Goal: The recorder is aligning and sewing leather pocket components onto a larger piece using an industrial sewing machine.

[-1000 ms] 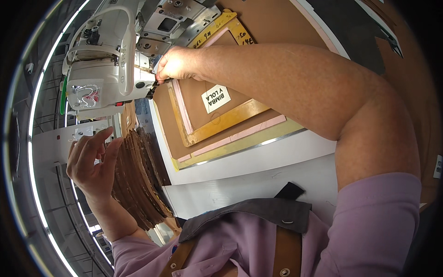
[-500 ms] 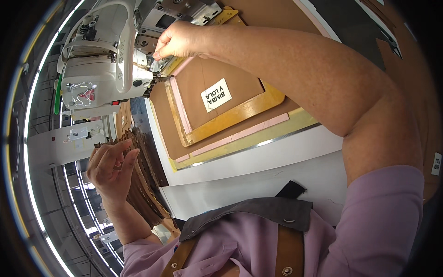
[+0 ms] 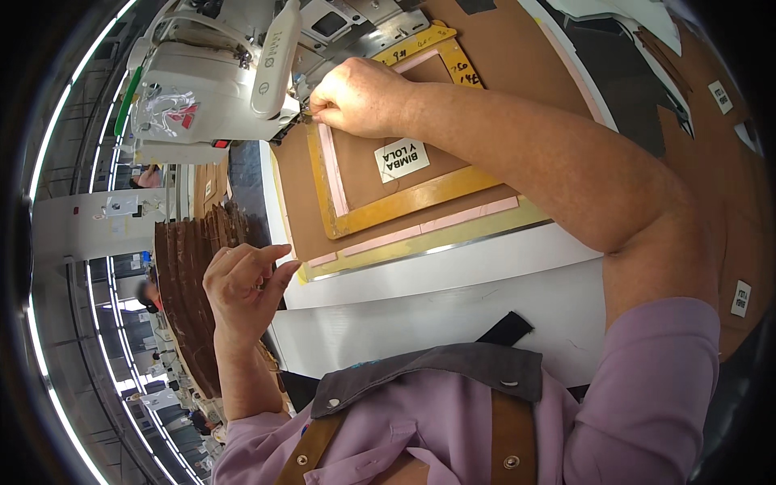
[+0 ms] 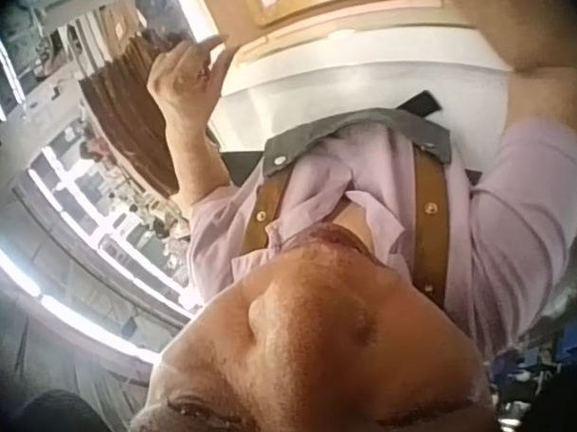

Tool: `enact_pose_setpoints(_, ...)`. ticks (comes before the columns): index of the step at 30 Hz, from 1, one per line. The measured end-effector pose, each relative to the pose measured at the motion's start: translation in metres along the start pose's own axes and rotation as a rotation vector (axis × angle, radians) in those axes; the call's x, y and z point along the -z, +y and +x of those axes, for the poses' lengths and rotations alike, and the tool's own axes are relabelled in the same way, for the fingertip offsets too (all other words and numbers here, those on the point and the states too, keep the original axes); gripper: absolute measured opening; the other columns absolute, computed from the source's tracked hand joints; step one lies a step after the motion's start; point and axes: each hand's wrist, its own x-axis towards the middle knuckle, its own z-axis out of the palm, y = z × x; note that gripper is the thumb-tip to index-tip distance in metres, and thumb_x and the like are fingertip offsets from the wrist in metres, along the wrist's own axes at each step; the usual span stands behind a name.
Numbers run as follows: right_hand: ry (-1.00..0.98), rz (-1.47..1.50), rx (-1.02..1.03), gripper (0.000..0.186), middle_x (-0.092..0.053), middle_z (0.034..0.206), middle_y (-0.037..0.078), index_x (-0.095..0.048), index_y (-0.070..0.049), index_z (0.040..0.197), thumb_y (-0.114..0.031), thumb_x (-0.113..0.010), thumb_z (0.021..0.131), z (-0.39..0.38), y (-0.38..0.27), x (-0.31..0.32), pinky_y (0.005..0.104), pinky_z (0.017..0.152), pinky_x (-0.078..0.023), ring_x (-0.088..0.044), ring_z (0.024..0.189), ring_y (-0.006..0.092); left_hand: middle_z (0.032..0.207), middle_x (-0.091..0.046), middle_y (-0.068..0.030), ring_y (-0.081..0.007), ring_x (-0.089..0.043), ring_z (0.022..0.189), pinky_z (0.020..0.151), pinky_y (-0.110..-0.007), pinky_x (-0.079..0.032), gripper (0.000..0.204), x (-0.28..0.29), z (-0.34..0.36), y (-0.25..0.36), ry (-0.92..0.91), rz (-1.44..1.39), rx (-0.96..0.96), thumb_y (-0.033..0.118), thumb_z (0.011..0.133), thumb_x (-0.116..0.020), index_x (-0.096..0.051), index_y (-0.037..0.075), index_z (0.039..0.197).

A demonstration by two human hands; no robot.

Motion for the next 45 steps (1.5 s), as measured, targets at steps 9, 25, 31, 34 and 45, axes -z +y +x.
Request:
enact_pose_setpoints(9,-0.158,0.003,-0.02,0.012,-0.07,0.078,0.014,-0.075,-0.002,0.09,-0.013,-0.071,0.088,-0.063,-0.059,0.033,0.0385,0.065,-0.052,-0.066,0.068,0.0273,0.106,-0.069,-0.0099,-0.0317,-0.068,0.096,0.087,-0.041,-0.054,0.048,-0.054,0.014,0.02,0.167,-0.302,-0.031,0.015,0.081,-0.082,-0.064,0.007,0.125)
enact_pose_setpoints(25,-0.106,-0.298,-0.334,0.018,-0.062,0.075,0.006,-0.076,0.0,0.1,-0.016,-0.07,0.094,-0.162,-0.073,0.134,0.0306,0.064,-0.045,-0.058,0.071,0.0136,0.081,-0.059,-0.0028,-0.0085,-0.052,0.065,0.057,-0.025,-0.042,0.007,-0.102,0.013,0.041,0.164,-0.864,0.233,-0.004,0.085,-0.076,-0.071,0.0,0.085)
enact_pose_setpoints(31,0.307,-0.558,-0.541,0.02,-0.072,0.087,0.008,-0.075,-0.003,0.104,-0.019,-0.071,0.092,-0.166,0.011,0.224,0.0303,0.074,-0.052,-0.065,0.078,0.0153,0.08,-0.058,0.0003,-0.0046,-0.047,0.064,0.057,-0.021,-0.036,0.007,-0.103,-0.005,0.028,0.175,-0.9,0.33,-0.002,0.087,-0.076,-0.07,-0.001,0.084)
enact_pose_setpoints(34,0.262,-0.7,-0.657,0.018,-0.075,0.09,0.011,-0.076,-0.005,0.1,-0.02,-0.072,0.09,-0.186,0.04,0.273,0.0348,0.076,-0.054,-0.069,0.081,0.0227,0.079,-0.058,-0.0006,-0.0055,-0.048,0.064,0.056,-0.022,-0.036,0.006,-0.099,-0.008,0.024,0.205,-0.868,0.307,-0.003,0.086,-0.077,-0.071,-0.001,0.084)
enact_pose_setpoints(45,0.009,-0.886,-0.489,0.021,-0.071,0.1,0.02,-0.074,-0.004,0.105,-0.01,-0.064,0.088,-0.218,0.062,0.279,0.0455,0.082,-0.052,-0.068,0.093,0.0389,0.08,-0.061,-0.0005,-0.0044,-0.05,0.064,0.057,-0.021,-0.038,0.004,-0.093,0.01,0.014,0.244,-0.766,0.297,0.001,0.087,-0.077,-0.075,0.0,0.09)
